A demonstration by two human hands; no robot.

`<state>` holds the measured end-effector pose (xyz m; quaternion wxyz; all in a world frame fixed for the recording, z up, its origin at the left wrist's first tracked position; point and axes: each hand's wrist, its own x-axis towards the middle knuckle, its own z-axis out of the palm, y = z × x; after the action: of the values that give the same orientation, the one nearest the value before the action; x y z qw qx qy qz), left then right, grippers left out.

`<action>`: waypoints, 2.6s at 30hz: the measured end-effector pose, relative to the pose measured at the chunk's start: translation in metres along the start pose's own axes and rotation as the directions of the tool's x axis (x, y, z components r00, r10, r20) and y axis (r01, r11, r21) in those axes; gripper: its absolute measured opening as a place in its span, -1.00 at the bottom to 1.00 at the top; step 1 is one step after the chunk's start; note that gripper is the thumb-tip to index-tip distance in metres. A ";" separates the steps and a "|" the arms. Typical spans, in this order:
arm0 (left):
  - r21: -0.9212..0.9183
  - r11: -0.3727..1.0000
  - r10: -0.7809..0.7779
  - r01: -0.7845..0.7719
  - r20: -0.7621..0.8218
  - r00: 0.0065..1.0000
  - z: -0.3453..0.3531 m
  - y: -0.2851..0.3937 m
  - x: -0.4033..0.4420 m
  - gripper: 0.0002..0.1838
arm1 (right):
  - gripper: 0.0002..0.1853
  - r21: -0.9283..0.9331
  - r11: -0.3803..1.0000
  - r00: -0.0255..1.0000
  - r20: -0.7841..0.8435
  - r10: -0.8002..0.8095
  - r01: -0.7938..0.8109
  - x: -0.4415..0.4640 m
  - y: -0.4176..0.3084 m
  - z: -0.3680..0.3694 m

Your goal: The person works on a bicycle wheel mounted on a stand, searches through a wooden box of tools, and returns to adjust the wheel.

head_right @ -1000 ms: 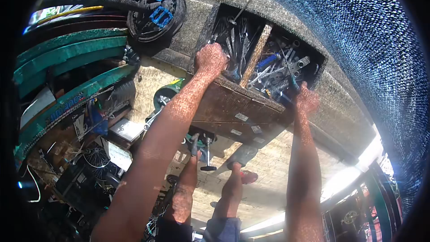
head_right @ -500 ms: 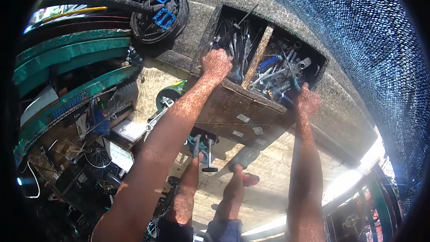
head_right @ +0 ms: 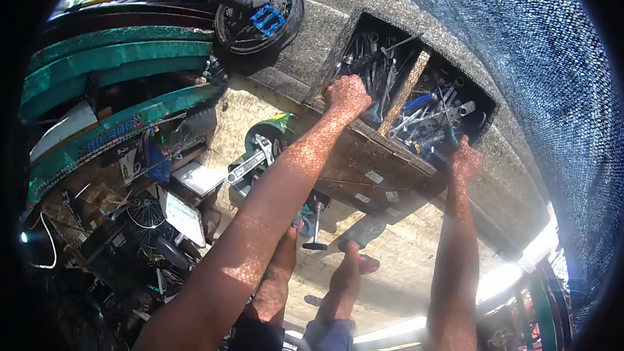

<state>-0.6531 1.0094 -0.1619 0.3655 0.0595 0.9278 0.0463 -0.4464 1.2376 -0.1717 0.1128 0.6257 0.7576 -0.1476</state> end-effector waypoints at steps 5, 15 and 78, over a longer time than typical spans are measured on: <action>-0.060 0.997 0.052 -0.057 -0.083 0.995 0.016 -0.004 0.006 -0.77 | -0.29 -0.013 1.000 1.000 -0.007 -0.011 0.011 0.003 0.000 0.000; -0.036 0.991 0.116 -0.132 -0.287 0.951 0.032 -0.002 -0.001 -0.81 | -0.29 -0.048 0.999 1.000 -0.013 -0.022 0.022 0.003 -0.002 0.003; -0.279 0.886 0.359 -0.371 -0.094 0.929 0.064 0.139 -0.144 -0.38 | -0.33 0.180 0.972 0.988 0.063 0.144 -0.153 -0.012 -0.004 -0.010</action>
<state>-0.4942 1.1285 -0.0933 0.3365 0.1772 0.8899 0.2517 -0.4481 1.2292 -0.1581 0.0841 0.6845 0.6888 -0.2237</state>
